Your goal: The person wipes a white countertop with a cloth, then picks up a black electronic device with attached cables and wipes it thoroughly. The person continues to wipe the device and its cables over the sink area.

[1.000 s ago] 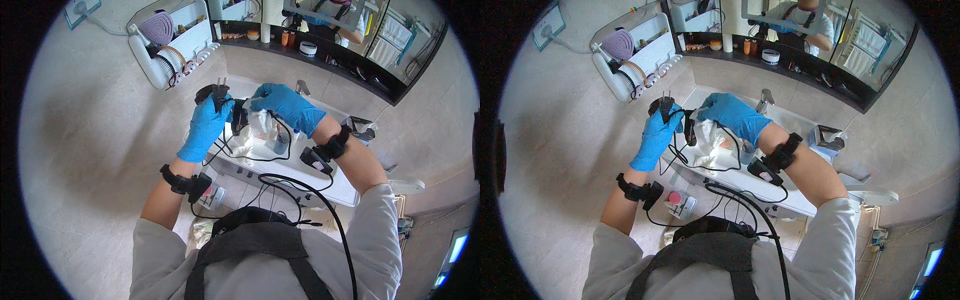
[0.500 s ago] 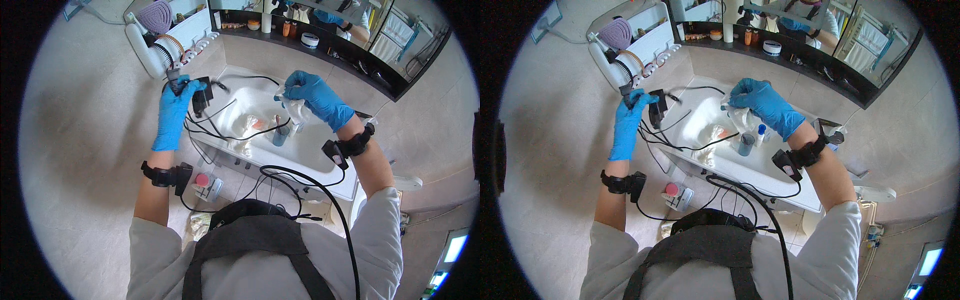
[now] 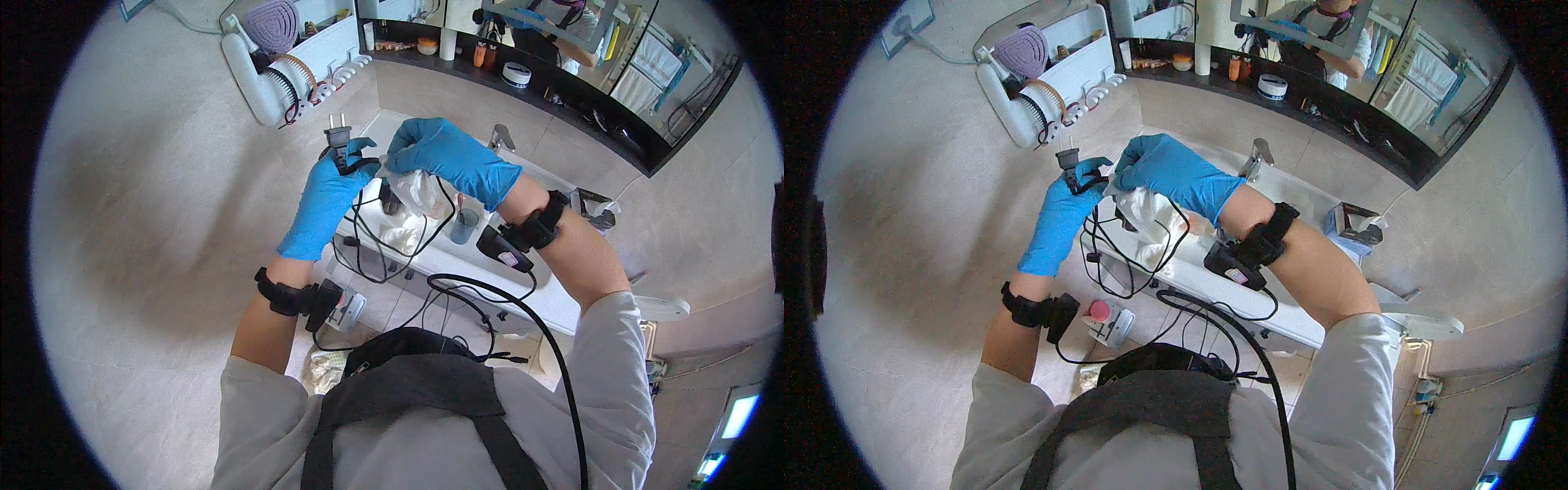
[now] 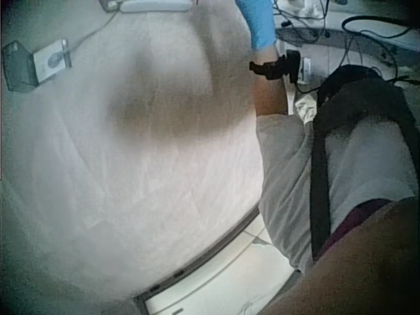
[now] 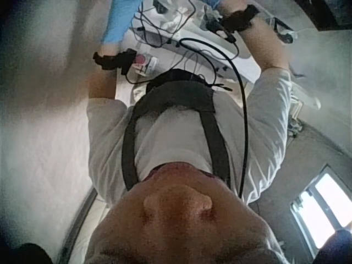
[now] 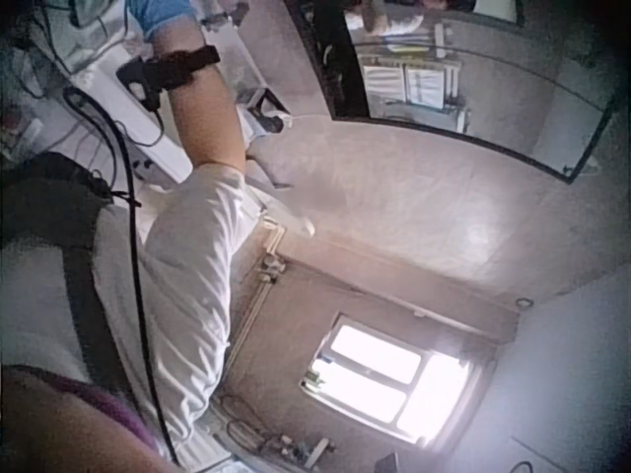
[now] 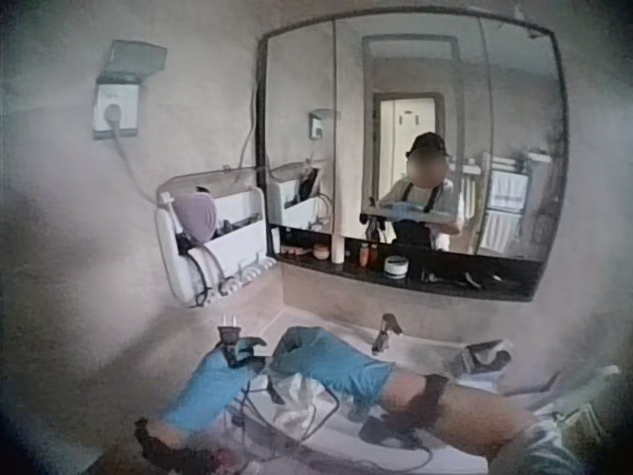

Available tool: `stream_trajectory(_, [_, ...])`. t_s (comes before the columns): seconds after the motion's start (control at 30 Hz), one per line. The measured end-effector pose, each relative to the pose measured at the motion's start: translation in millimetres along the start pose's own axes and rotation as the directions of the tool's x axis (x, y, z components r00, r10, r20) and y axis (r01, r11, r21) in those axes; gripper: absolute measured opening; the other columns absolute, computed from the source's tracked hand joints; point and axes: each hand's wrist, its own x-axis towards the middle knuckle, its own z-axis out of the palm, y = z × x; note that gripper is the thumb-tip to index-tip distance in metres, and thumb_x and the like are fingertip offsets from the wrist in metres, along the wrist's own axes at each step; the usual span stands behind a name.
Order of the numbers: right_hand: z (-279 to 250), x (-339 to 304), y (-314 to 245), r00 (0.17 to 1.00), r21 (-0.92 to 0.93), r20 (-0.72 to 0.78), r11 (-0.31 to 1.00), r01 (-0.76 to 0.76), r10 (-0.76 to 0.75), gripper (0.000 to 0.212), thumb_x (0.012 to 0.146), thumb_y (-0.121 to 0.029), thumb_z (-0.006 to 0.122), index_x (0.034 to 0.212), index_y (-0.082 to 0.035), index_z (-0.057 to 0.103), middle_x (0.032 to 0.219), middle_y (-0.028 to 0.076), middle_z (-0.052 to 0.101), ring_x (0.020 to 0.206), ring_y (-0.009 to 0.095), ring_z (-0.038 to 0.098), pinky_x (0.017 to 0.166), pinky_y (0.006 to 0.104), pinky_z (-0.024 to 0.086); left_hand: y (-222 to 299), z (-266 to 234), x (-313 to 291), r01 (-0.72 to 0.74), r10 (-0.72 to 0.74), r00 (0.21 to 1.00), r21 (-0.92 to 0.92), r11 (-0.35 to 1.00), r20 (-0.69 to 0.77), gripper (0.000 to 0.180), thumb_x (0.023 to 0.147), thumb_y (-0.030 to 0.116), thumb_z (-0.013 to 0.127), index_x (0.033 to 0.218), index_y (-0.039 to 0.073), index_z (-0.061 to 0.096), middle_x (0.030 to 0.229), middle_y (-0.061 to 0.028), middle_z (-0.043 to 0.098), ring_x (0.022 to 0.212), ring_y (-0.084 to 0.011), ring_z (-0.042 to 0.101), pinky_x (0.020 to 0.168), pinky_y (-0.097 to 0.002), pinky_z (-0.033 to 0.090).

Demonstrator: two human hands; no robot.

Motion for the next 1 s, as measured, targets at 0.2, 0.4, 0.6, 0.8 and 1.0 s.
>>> stream_trajectory(0.2, [-10.5, -14.6, 12.2, 0.999, 0.140, -0.040, 0.990, -0.004, 0.010, 0.022, 0.077, -0.022, 0.067, 0.087, -0.003, 0.063, 0.079, 0.006, 0.060, 0.076, 0.013, 0.055, 0.073, 0.0241, 0.043, 13.0, -14.1, -0.8, -0.137, 0.135, 0.991, -0.137, 0.981, -0.026, 0.022, 0.080, 0.003, 0.064, 0.102, 0.001, 0.061, 0.091, -0.0059, 0.065, 0.082, -0.0125, 0.060, 0.075, -0.0233, 0.048])
stream_trajectory(0.4, [-0.5, -33.7, 45.9, 1.000, 0.356, -0.010, 0.934, 0.029, -0.027, 0.010, 0.081, -0.011, 0.066, 0.088, -0.007, 0.059, 0.082, -0.003, 0.054, 0.076, 0.007, 0.048, 0.074, 0.0214, 0.039, 29.0, -23.0, 5.8, -0.203, 0.192, 0.944, -0.013, 0.979, -0.268, 0.010, 0.077, 0.004, 0.066, 0.086, 0.001, 0.065, 0.082, -0.0015, 0.063, 0.077, -0.0100, 0.056, 0.075, -0.0227, 0.045])
stream_trajectory(0.6, [23.8, -34.8, 82.8, 0.998, 0.397, 0.011, 0.916, 0.056, -0.065, 0.016, 0.078, -0.007, 0.068, 0.090, -0.007, 0.058, 0.087, -0.002, 0.054, 0.087, 0.009, 0.049, 0.084, 0.0244, 0.039, 37.8, -22.6, 9.6, -0.195, 0.148, 0.936, -0.119, 0.973, -0.320, 0.011, 0.083, 0.006, 0.061, 0.091, 0.001, 0.065, 0.086, -0.0039, 0.066, 0.082, -0.0105, 0.059, 0.075, -0.0219, 0.044])
stream_trajectory(0.8, [29.7, -41.0, 94.6, 0.997, 0.469, -0.019, 0.880, 0.077, -0.077, 0.008, 0.084, -0.006, 0.062, 0.089, -0.009, 0.058, 0.087, -0.003, 0.055, 0.087, 0.008, 0.050, 0.086, 0.0244, 0.039, 48.9, -30.1, 10.4, -0.228, 0.177, 0.932, -0.129, 0.965, -0.317, 0.016, 0.081, 0.012, 0.065, 0.095, 0.002, 0.066, 0.086, -0.0033, 0.066, 0.077, -0.0103, 0.057, 0.073, -0.0202, 0.042])
stream_trajectory(1.0, [-17.7, -44.7, 69.2, 0.971, 0.518, -0.188, 0.825, 0.226, -0.148, 0.006, 0.085, -0.006, 0.060, 0.089, -0.008, 0.056, 0.090, 0.001, 0.059, 0.088, 0.012, 0.056, 0.083, 0.0262, 0.044, 31.9, -53.7, 10.8, -0.024, 0.006, 0.934, -0.046, 0.999, -0.357, 0.018, 0.084, 0.021, 0.063, 0.095, 0.006, 0.067, 0.081, 0.0036, 0.064, 0.055, -0.0025, 0.031, 0.049, -0.0184, 0.026])
